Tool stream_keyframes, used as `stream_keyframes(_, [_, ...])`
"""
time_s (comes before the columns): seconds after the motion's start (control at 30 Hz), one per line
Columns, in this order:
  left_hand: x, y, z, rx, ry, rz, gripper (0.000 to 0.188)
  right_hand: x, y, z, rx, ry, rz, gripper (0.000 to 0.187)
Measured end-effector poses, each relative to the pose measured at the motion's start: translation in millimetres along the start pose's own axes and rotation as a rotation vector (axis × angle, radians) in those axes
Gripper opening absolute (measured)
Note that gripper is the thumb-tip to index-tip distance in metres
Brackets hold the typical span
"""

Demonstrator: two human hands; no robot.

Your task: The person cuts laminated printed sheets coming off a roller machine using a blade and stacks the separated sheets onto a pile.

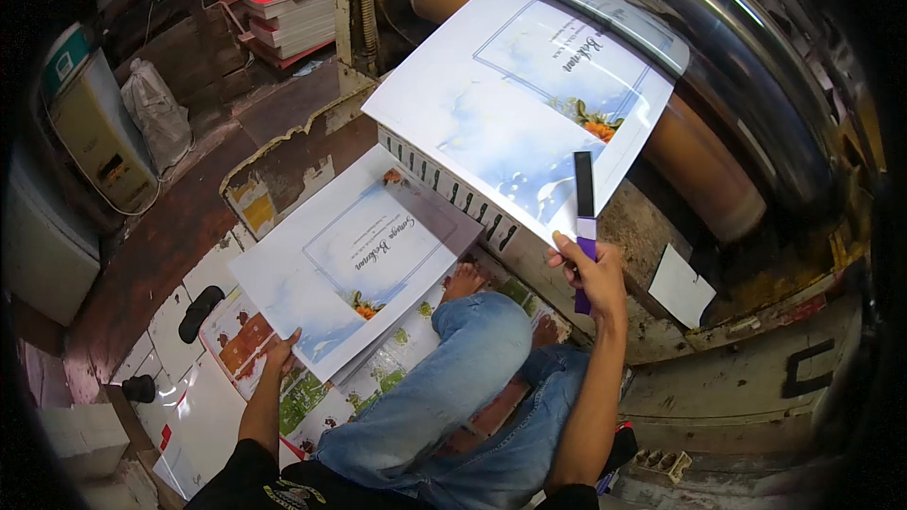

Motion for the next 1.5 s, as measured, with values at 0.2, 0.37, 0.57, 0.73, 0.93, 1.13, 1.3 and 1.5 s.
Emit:
stream_keyframes(0.2, [41.5, -22.1, -35.2, 0.359, 0.328, -0.048, 0.055, -8.5, -8.3, 27.5, -0.062, -0.142, 0.01, 0.031])
stream_keyframes(0.37, [-15.0, 26.2, 70.0, 0.94, 0.808, 0.666, 0.053, -27.4, -15.6, 19.4, -0.191, -0.312, 0.041, 0.029])
stream_keyframes(0.57, [-97.9, 217.1, 263.7, 0.119, -0.726, 0.487, 0.06, -36.8, -25.1, 36.2, -0.028, -0.601, -0.114, 0.015])
stream_keyframes(0.73, [-122.9, 270.5, 325.8, -0.658, -0.718, 0.176, 0.054, -32.3, -13.2, 36.3, -0.275, -0.856, 0.144, 0.024])
stream_keyframes(0.93, [-111.8, 245.9, 309.4, -0.379, -0.393, 0.293, 0.042, -24.2, -12.5, -30.3, 0.084, -0.491, -0.018, 0.03])
stream_keyframes(1.13, [-112.5, 222.4, 282.8, -0.264, -0.38, 0.195, 0.031, 9.5, 8.6, -42.6, 0.617, 0.149, -0.302, 0.042])
stream_keyframes(1.3, [-113.8, 210.8, 258.8, -0.136, -0.36, 0.217, 0.029, 14.6, 8.3, -27.8, 0.448, 0.22, -0.299, 0.039])
stream_keyframes(1.5, [-121.4, 198.0, 238.5, -0.125, -0.334, 0.22, 0.028, 27.9, 15.7, -21.2, 0.369, 0.275, -0.243, 0.033])
Point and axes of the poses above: each hand's wrist, its own x-axis towards the middle knuckle, its own z-axis out of the palm, y = z × x, the point moved 2 cm from there along x, towards the middle knuckle, and after that the axes turned 10 degrees about x, right-handed, at the moved point
